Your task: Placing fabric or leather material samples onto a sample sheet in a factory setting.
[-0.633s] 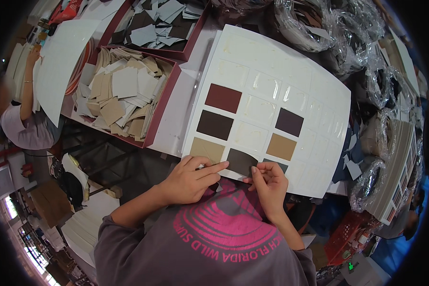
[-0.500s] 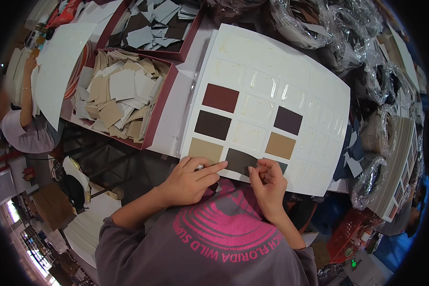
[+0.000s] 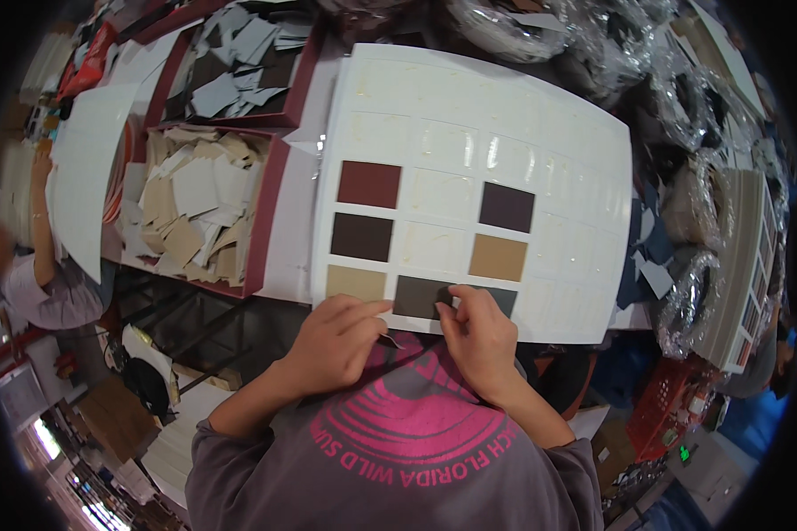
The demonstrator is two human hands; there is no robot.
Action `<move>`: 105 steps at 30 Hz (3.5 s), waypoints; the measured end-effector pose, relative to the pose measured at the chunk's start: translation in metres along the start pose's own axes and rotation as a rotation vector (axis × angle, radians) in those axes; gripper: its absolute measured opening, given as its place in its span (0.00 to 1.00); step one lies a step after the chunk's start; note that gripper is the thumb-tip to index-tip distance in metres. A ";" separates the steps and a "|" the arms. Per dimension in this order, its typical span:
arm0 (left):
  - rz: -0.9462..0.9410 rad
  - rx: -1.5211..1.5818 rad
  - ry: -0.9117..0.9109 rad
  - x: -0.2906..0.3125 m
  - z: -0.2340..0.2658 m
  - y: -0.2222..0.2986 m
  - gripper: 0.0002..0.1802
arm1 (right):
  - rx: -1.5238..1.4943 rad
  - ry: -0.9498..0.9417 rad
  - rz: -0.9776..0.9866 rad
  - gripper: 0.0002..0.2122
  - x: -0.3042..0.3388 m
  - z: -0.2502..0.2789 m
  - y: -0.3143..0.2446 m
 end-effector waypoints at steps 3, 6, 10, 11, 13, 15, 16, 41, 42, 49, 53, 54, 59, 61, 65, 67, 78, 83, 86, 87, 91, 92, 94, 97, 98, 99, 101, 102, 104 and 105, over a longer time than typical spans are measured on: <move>0.159 0.355 0.153 -0.006 0.015 -0.004 0.08 | 0.069 0.036 -0.035 0.10 -0.006 0.013 0.012; 0.329 0.426 0.099 -0.020 0.027 -0.014 0.08 | 0.149 0.307 -0.231 0.09 -0.017 0.071 0.080; 0.416 1.009 0.241 -0.043 0.014 -0.026 0.07 | 0.358 0.473 -0.342 0.10 -0.014 0.163 0.179; 0.418 1.006 0.246 -0.047 0.013 -0.027 0.07 | 0.405 0.446 -0.389 0.10 -0.013 0.172 0.198; 0.435 1.049 0.252 -0.054 0.009 -0.028 0.07 | 0.464 0.425 -0.478 0.10 -0.010 0.176 0.233; 0.472 1.060 0.278 -0.056 0.010 -0.027 0.07 | 0.270 0.405 -0.522 0.09 -0.014 0.171 0.239; 0.493 1.034 0.268 -0.057 0.008 -0.028 0.07 | 0.238 0.434 -0.504 0.09 -0.015 0.168 0.243; 0.465 0.462 0.249 -0.077 0.000 -0.028 0.12 | -0.287 0.844 -0.164 0.05 0.000 0.172 0.200; 0.466 0.462 0.248 -0.077 0.001 -0.025 0.12 | -0.342 0.819 -0.166 0.05 0.000 0.170 0.198; 0.459 0.401 0.263 -0.073 0.003 -0.025 0.20 | -0.233 0.853 -0.136 0.06 -0.003 0.156 0.168; 0.447 0.408 0.246 -0.074 0.003 -0.024 0.18 | -0.221 0.878 -0.131 0.06 0.000 0.156 0.164; 0.435 0.405 0.248 -0.074 0.003 -0.024 0.18 | -0.186 0.912 -0.071 0.06 -0.001 0.158 0.160; 0.437 0.287 0.263 -0.071 0.003 -0.023 0.17 | -0.200 0.796 -0.178 0.08 0.001 0.160 0.147; 0.441 0.000 0.266 -0.071 0.013 -0.015 0.16 | -0.177 0.746 -0.110 0.09 0.007 0.159 0.151; 0.137 -0.217 0.256 -0.060 0.010 -0.014 0.21 | -0.137 0.701 0.029 0.09 -0.005 0.154 0.126; 0.067 -0.315 0.020 -0.061 0.002 -0.007 0.37 | -0.134 0.641 0.073 0.08 -0.008 0.149 0.118; 0.230 -0.347 -0.169 -0.060 -0.021 0.006 0.52 | -0.364 0.345 0.204 0.11 -0.048 0.113 0.070; 0.101 -0.162 -0.050 -0.057 -0.001 -0.009 0.38 | -0.672 0.001 -0.088 0.07 -0.084 0.064 0.035; 0.075 -0.175 0.111 -0.049 0.011 -0.017 0.28 | -0.733 -0.079 -0.162 0.06 -0.101 0.049 0.032; 0.081 -0.215 0.149 -0.047 0.014 -0.019 0.26 | -0.741 -0.084 -0.151 0.05 -0.105 0.046 0.030; 0.144 -0.286 0.190 -0.046 0.019 -0.026 0.24 | -0.714 -0.097 -0.163 0.05 -0.112 0.036 0.028; 0.146 -0.282 0.194 -0.047 0.018 -0.028 0.24 | -0.706 -0.098 -0.175 0.06 -0.113 0.034 0.028; 0.149 -0.286 0.198 -0.048 0.016 -0.031 0.24 | -0.693 -0.102 -0.187 0.06 -0.114 0.031 0.028; 0.164 -0.303 0.181 -0.051 0.014 -0.033 0.27 | -0.682 -0.095 -0.191 0.06 -0.115 0.029 0.028; 0.164 -0.301 0.183 -0.052 0.015 -0.033 0.27 | -0.669 -0.097 -0.192 0.06 -0.115 0.028 0.027; 0.178 -0.298 0.164 -0.054 0.015 -0.033 0.30 | -0.656 -0.099 -0.193 0.06 -0.116 0.028 0.027; 0.193 -0.294 0.147 -0.058 0.015 -0.032 0.33 | -0.653 -0.102 -0.197 0.06 -0.116 0.028 0.026; 0.202 -0.311 0.135 -0.060 0.014 -0.031 0.34 | -0.651 -0.103 -0.201 0.05 -0.116 0.028 0.026; 0.210 -0.328 0.124 -0.063 0.013 -0.031 0.36 | -0.643 -0.103 -0.210 0.05 -0.115 0.028 0.025; 0.207 -0.338 0.128 -0.064 0.013 -0.031 0.37 | -0.636 -0.101 -0.219 0.05 -0.115 0.027 0.024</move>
Point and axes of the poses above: each hand's wrist, its own x-axis away from the middle knuckle, its own z-axis out of the back of the hand, y = z × x, the point moved 3 cm from there along -x, towards the middle knuckle, and after that the axes turned 13 degrees about -y, right-handed, at the moved point
